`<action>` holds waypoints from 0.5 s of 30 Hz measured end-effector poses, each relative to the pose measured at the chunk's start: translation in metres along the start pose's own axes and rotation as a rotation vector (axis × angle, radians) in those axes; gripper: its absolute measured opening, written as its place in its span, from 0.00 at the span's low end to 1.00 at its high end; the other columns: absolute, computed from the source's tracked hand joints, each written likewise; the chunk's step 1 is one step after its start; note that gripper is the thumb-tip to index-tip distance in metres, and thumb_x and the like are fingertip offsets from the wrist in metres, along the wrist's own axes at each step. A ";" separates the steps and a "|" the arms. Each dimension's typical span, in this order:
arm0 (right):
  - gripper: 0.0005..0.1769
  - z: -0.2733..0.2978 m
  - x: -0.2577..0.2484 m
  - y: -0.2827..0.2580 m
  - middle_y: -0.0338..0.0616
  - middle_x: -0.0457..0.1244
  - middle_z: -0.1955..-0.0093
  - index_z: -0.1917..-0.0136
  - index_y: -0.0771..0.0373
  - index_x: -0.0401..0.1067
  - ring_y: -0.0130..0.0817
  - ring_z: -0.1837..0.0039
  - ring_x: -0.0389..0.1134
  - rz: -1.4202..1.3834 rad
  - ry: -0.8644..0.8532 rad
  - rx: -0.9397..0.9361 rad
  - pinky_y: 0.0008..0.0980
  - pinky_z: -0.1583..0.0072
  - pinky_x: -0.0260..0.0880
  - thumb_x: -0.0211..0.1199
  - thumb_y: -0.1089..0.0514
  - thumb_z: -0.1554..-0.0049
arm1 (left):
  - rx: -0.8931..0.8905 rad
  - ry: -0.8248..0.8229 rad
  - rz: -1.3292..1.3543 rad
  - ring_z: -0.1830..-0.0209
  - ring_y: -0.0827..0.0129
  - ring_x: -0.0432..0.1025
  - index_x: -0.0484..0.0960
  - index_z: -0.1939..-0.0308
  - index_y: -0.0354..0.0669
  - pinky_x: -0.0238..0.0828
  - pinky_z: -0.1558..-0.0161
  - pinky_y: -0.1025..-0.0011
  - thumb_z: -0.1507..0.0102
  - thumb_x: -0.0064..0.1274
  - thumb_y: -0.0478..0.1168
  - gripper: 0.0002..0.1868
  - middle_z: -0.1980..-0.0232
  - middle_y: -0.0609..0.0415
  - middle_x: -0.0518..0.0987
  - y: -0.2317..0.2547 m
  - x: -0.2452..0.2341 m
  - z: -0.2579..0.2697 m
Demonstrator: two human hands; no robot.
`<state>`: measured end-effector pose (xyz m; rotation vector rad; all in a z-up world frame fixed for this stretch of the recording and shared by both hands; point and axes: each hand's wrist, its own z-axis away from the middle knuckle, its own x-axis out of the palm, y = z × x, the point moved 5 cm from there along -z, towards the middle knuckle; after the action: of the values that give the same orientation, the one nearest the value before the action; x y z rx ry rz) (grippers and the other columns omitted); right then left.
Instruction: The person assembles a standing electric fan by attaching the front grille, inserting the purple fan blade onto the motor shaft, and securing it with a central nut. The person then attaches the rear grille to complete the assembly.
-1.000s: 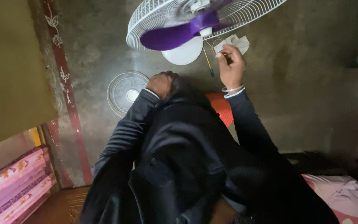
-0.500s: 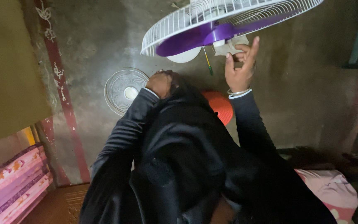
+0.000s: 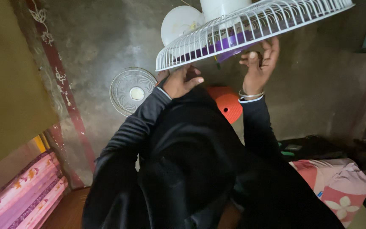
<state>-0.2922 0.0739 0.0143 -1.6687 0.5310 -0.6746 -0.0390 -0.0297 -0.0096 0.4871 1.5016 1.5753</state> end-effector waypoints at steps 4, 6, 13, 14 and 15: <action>0.42 0.001 0.001 0.002 0.53 0.61 0.24 0.15 0.60 0.43 0.32 0.50 0.71 -0.028 0.031 0.042 0.28 0.51 0.77 0.66 0.58 0.30 | 0.087 0.030 0.022 0.48 0.60 0.77 0.72 0.38 0.35 0.74 0.45 0.63 0.34 0.63 0.47 0.28 0.49 0.48 0.81 0.000 0.000 -0.005; 0.42 0.000 0.001 -0.001 0.53 0.62 0.25 0.15 0.60 0.43 0.32 0.50 0.72 -0.010 0.048 0.006 0.28 0.50 0.77 0.67 0.58 0.30 | 0.124 0.050 0.111 0.50 0.61 0.75 0.70 0.36 0.35 0.74 0.47 0.64 0.35 0.62 0.46 0.29 0.48 0.48 0.78 0.001 0.000 -0.007; 0.38 -0.016 0.011 -0.043 0.55 0.58 0.27 0.19 0.61 0.53 0.39 0.36 0.73 0.710 0.066 -0.464 0.33 0.45 0.79 0.72 0.61 0.33 | 0.256 0.044 -0.046 0.37 0.49 0.73 0.73 0.33 0.37 0.68 0.36 0.57 0.32 0.61 0.44 0.27 0.36 0.40 0.77 0.002 -0.005 -0.005; 0.35 -0.013 0.013 -0.049 0.53 0.57 0.29 0.22 0.60 0.57 0.42 0.35 0.71 0.868 0.023 -0.545 0.37 0.43 0.78 0.71 0.62 0.35 | 0.228 0.039 -0.079 0.37 0.48 0.72 0.74 0.34 0.38 0.68 0.36 0.56 0.33 0.62 0.45 0.27 0.36 0.40 0.77 -0.003 -0.003 -0.005; 0.31 -0.007 0.009 -0.057 0.52 0.55 0.30 0.25 0.58 0.61 0.45 0.35 0.68 1.027 -0.022 -0.626 0.41 0.40 0.76 0.71 0.63 0.37 | 0.203 0.031 -0.112 0.37 0.48 0.72 0.74 0.34 0.38 0.68 0.36 0.56 0.34 0.62 0.45 0.27 0.36 0.39 0.77 -0.006 -0.001 -0.005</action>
<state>-0.2914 0.0737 0.0720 -1.6508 1.5396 0.3031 -0.0404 -0.0339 -0.0162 0.4854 1.6930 1.3564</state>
